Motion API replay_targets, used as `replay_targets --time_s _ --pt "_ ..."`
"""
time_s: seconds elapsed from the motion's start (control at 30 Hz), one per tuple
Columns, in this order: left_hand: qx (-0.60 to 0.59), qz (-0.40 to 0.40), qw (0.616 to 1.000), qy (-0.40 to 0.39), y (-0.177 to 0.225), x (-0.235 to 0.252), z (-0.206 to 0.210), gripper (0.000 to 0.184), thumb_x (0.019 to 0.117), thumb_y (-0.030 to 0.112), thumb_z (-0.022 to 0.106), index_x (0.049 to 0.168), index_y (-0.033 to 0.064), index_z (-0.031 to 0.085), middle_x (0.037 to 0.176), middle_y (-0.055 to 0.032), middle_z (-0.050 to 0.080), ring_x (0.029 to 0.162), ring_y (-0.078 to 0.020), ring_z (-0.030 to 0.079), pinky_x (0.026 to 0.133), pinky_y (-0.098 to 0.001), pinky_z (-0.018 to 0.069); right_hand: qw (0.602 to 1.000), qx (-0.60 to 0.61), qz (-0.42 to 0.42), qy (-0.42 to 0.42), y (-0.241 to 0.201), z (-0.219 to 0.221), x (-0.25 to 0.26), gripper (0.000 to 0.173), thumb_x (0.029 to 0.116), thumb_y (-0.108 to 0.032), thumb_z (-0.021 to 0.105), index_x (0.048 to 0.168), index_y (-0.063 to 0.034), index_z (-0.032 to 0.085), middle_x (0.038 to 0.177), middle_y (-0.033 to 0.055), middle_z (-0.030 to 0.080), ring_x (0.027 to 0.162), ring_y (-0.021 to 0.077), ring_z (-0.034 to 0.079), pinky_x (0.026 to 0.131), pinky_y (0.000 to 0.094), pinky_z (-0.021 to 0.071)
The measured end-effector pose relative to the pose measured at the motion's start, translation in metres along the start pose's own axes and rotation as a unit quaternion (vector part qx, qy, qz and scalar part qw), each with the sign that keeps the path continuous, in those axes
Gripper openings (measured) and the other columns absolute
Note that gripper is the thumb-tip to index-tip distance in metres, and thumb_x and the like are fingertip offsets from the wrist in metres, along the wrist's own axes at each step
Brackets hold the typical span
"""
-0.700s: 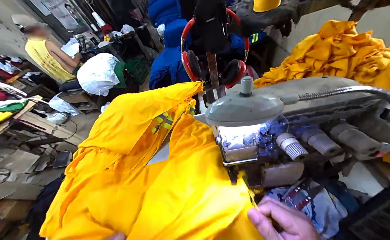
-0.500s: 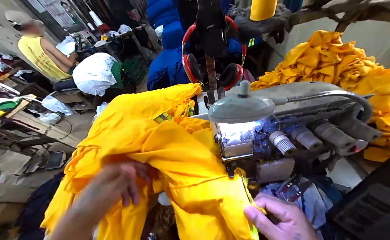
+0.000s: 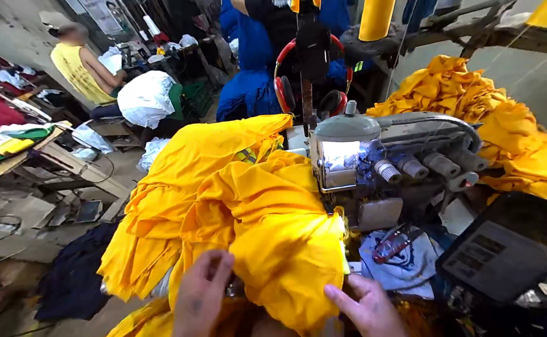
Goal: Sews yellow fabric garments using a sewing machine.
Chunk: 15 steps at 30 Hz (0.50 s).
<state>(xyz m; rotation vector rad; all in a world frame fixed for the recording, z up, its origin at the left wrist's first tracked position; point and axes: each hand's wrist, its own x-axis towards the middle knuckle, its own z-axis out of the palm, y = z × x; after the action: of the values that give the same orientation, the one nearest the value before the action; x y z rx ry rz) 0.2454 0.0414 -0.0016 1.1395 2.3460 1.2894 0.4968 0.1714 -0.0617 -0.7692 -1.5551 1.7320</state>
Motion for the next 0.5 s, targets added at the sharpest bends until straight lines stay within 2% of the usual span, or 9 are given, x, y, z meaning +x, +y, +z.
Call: replay_targets --time_s 0.1,0.13,0.17,0.23,0.3,0.33,0.4,0.47,0.5 --pt "0.072 0.006 0.997 0.005 -0.033 -0.033 0.048 0.044 0.0896 0.037 0.075 0.109 -0.0023 0.072 0.104 -0.0163 0.072 0.096 -0.0269 0.071 0.087 -0.0516 0.0586 0.998 -0.065 0.005 0.014 0.010 -0.002 -0.017 0.013 0.0914 -0.016 0.075 0.093 -0.0035 0.076 0.089 0.0022 0.075 0.083 0.0078 0.072 0.078 0.0290 0.0621" --pt "0.091 0.038 0.995 0.025 -0.039 -0.038 0.058 0.038 0.0869 0.031 0.077 0.105 -0.0024 0.074 0.106 -0.0179 0.073 0.100 -0.0302 0.072 0.088 -0.0552 0.0572 0.996 -0.088 0.002 0.014 0.012 -0.004 -0.021 0.015 0.0917 -0.018 0.074 0.092 -0.0034 0.076 0.091 0.0026 0.075 0.085 0.0074 0.071 0.079 0.0282 0.0612" --pt "0.073 0.052 0.995 0.033 -0.037 -0.041 0.060 0.028 0.0861 0.021 0.076 0.104 -0.0016 0.075 0.105 -0.0147 0.075 0.100 -0.0253 0.073 0.089 -0.0500 0.0586 0.994 -0.104 -0.007 0.017 0.013 -0.006 -0.024 0.015 0.0923 -0.018 0.074 0.091 -0.0029 0.077 0.092 0.0034 0.074 0.086 0.0073 0.071 0.079 0.0277 0.0604" --pt "-0.076 0.036 0.996 0.011 -0.025 -0.046 0.045 0.020 0.0891 0.004 0.068 0.109 -0.0003 0.071 0.102 -0.0028 0.075 0.097 -0.0081 0.072 0.089 -0.0305 0.0610 0.993 -0.116 -0.027 0.017 0.011 -0.010 -0.032 0.016 0.0944 -0.016 0.071 0.092 -0.0016 0.076 0.092 0.0043 0.074 0.088 0.0074 0.070 0.081 0.0267 0.0595" --pt "-0.253 0.007 0.967 -0.020 -0.020 -0.055 0.026 0.026 0.0915 -0.005 0.056 0.110 0.0067 0.070 0.101 0.0046 0.076 0.095 -0.0047 0.071 0.088 -0.0283 0.0601 0.993 -0.105 -0.057 0.013 0.008 -0.014 -0.040 0.015 0.0954 -0.013 0.069 0.092 -0.0005 0.076 0.094 0.0046 0.073 0.092 0.0075 0.068 0.085 0.0264 0.0581" --pt "-0.324 -0.025 0.945 -0.034 -0.019 -0.060 0.021 0.031 0.0934 -0.005 0.050 0.111 0.0085 0.071 0.102 0.0041 0.077 0.096 -0.0067 0.072 0.089 -0.0307 0.0602 0.993 -0.089 -0.072 0.009 0.010 -0.014 -0.042 0.014 0.0959 -0.012 0.068 0.092 0.0001 0.075 0.095 0.0049 0.072 0.095 0.0088 0.067 0.087 0.0280 0.0570" --pt "-0.445 -0.137 0.884 -0.038 -0.012 -0.071 0.024 0.032 0.0991 0.002 0.038 0.111 0.0082 0.068 0.101 -0.0007 0.077 0.096 -0.0123 0.073 0.089 -0.0361 0.0605 0.996 -0.037 -0.086 0.005 0.016 -0.010 -0.044 0.010 0.0955 -0.009 0.068 0.095 -0.0007 0.073 0.097 0.0023 0.072 0.096 0.0070 0.068 0.089 0.0279 0.0579" --pt "-0.539 -0.250 0.801 -0.073 -0.002 -0.077 0.031 0.032 0.1091 0.028 0.036 0.113 0.0139 0.064 0.104 -0.0036 0.076 0.100 -0.0170 0.073 0.090 -0.0414 0.0605 0.998 0.016 -0.065 0.010 0.017 -0.004 -0.046 0.006 0.0940 -0.005 0.068 0.099 -0.0033 0.072 0.094 -0.0014 0.074 0.089 0.0051 0.071 0.083 0.0276 0.0608" --pt "-0.575 -0.272 0.763 -0.115 -0.001 -0.081 0.032 0.037 0.1077 0.045 0.043 0.115 0.0172 0.067 0.108 -0.0047 0.076 0.104 -0.0188 0.073 0.093 -0.0440 0.0599 0.998 0.032 -0.051 0.010 0.016 -0.004 -0.049 0.006 0.0930 -0.004 0.069 0.099 -0.0038 0.071 0.091 -0.0017 0.075 0.084 0.0061 0.072 0.078 0.0284 0.0621"
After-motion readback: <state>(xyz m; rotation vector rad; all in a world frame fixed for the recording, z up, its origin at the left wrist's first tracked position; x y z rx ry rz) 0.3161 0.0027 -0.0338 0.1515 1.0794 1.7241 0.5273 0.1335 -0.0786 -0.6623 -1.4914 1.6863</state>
